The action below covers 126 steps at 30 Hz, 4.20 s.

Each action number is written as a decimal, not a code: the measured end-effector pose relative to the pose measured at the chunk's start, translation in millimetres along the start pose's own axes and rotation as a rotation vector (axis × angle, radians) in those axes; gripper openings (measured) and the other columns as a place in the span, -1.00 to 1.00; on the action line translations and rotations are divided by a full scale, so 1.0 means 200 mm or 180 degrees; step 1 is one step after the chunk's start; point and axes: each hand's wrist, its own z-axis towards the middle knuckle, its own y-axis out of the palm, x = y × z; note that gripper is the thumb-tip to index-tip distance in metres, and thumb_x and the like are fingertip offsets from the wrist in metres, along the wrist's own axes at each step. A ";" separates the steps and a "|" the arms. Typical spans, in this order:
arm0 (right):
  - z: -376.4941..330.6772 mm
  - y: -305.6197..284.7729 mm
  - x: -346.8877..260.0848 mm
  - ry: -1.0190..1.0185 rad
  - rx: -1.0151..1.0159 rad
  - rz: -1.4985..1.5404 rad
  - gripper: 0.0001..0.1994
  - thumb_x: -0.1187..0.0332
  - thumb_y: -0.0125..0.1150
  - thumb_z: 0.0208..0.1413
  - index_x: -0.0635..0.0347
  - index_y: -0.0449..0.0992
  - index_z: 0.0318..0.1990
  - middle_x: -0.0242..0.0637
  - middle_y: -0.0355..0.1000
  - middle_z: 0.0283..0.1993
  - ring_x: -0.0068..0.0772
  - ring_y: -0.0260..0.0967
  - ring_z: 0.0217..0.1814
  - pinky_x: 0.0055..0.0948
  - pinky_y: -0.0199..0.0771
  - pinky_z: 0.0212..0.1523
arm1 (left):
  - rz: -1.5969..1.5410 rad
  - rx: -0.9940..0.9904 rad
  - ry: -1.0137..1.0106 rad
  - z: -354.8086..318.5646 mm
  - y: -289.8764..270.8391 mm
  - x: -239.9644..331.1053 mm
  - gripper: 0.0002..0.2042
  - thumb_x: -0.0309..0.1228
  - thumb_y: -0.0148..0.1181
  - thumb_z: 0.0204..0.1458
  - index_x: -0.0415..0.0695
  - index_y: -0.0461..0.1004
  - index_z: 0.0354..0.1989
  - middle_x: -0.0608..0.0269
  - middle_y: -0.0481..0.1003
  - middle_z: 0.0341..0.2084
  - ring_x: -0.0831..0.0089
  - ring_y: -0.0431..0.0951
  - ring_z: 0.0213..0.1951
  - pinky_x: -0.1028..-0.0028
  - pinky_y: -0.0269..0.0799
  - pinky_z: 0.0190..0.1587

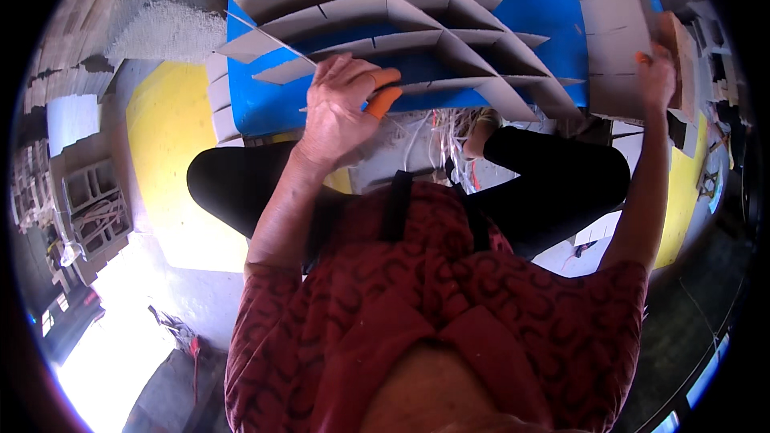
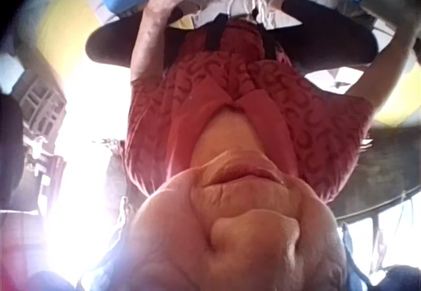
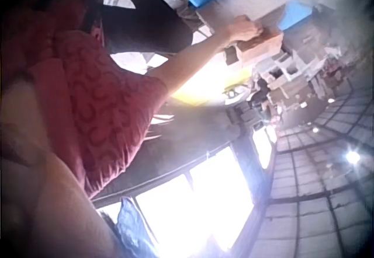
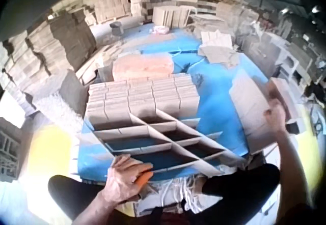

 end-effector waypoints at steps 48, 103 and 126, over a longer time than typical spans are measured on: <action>-0.41 -0.53 -1.70 -0.2296 -0.0428 0.1890 -0.49 0.49 0.22 -0.03 0.17 0.44 0.17 -0.34 0.33 -0.18 -0.24 0.35 -0.02 -0.35 0.50 -0.16 | -0.0059 -0.0078 -0.0021 -0.11 -0.10 -0.09 -0.66 -0.36 0.47 -0.24 0.06 0.66 -0.19 0.35 0.56 -0.17 0.32 0.50 0.00 0.14 0.24 0.24; -0.10 -0.42 -1.71 -0.1810 0.0187 0.3023 -0.36 0.68 0.09 -0.06 0.27 0.26 0.29 -0.02 0.48 -0.42 -0.21 0.50 -0.51 -0.32 0.48 -0.54 | 0.1779 0.0714 0.0021 0.41 -0.34 -0.93 -0.78 -0.51 0.30 -0.20 -0.11 0.56 -0.29 0.19 0.55 -0.29 0.12 0.53 -0.16 0.19 0.43 -0.16; -0.34 -0.65 -1.95 -0.1638 0.1118 0.3936 -0.46 0.64 0.13 0.07 0.27 0.29 0.27 0.06 0.49 -0.16 -0.09 0.49 -0.16 -0.26 0.49 -0.18 | -0.0398 0.0784 0.0304 0.09 -0.03 -0.23 -0.80 -0.59 0.44 -0.21 -0.13 0.63 -0.36 0.24 0.59 -0.44 0.31 0.59 -0.40 0.43 0.51 -0.36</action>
